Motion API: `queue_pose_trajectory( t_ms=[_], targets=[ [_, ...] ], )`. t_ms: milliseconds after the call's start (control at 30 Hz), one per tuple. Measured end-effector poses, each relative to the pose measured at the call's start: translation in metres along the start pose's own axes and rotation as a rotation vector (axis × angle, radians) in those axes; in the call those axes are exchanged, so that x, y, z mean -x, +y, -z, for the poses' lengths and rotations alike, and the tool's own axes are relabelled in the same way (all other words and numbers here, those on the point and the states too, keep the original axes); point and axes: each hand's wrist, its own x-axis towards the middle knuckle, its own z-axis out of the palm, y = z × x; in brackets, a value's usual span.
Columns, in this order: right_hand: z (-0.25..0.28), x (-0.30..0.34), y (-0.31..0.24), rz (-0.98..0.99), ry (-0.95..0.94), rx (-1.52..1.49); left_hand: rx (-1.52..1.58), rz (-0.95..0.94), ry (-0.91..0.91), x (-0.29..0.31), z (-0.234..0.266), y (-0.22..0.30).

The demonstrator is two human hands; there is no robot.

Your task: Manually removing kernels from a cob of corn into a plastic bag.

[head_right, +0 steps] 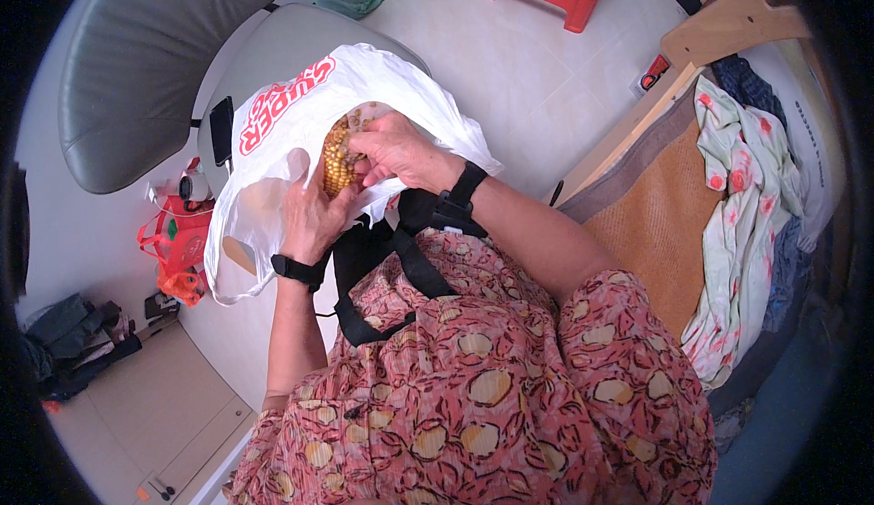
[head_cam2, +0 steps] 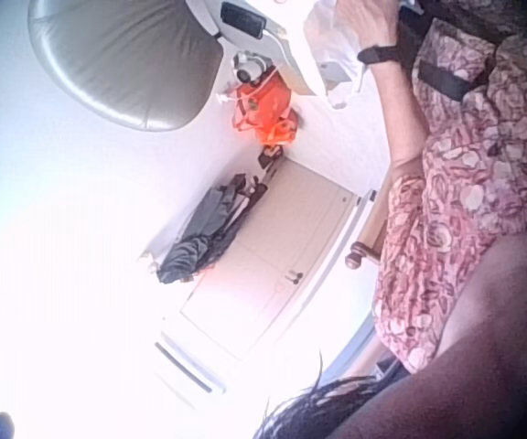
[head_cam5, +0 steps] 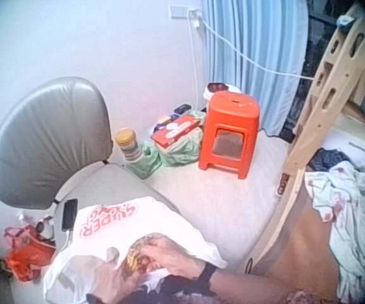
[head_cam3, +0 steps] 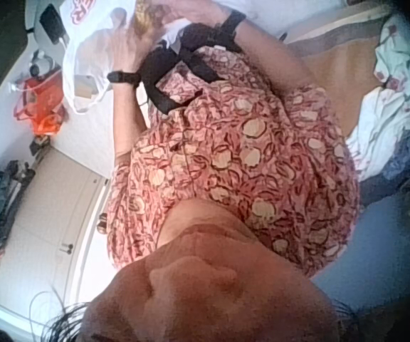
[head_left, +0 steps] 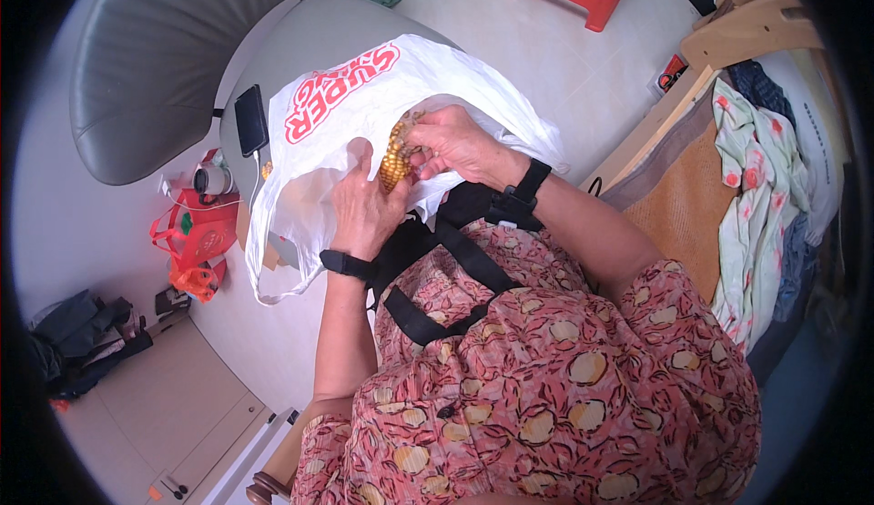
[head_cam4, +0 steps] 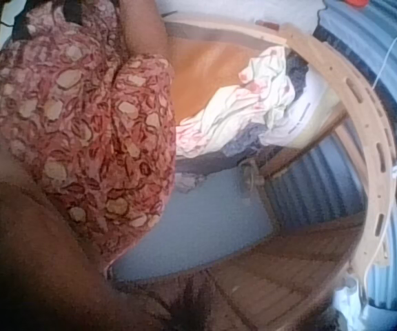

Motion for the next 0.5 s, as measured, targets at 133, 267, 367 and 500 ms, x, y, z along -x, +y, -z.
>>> queue_pose_trajectory(
  t_ms=[133, 267, 367, 500],
  targets=[
    [0.0, 0.0, 0.0, -0.001, -0.013, -0.027, 0.006, 0.03, -0.004, 0.0, 0.001, -0.004],
    [0.0, 0.001, 0.001, 0.034, -0.085, -0.068, 0.072, 0.029, 0.06, 0.001, -0.001, -0.005],
    [-0.002, 0.0, 0.0, 0.054, -0.055, -0.045, 0.201, 0.147, 0.021, 0.001, 0.004, -0.001],
    [0.001, -0.01, 0.002, 0.044, 0.047, 0.019, 0.1, 0.159, -0.028, -0.001, 0.012, 0.005]
  ],
)
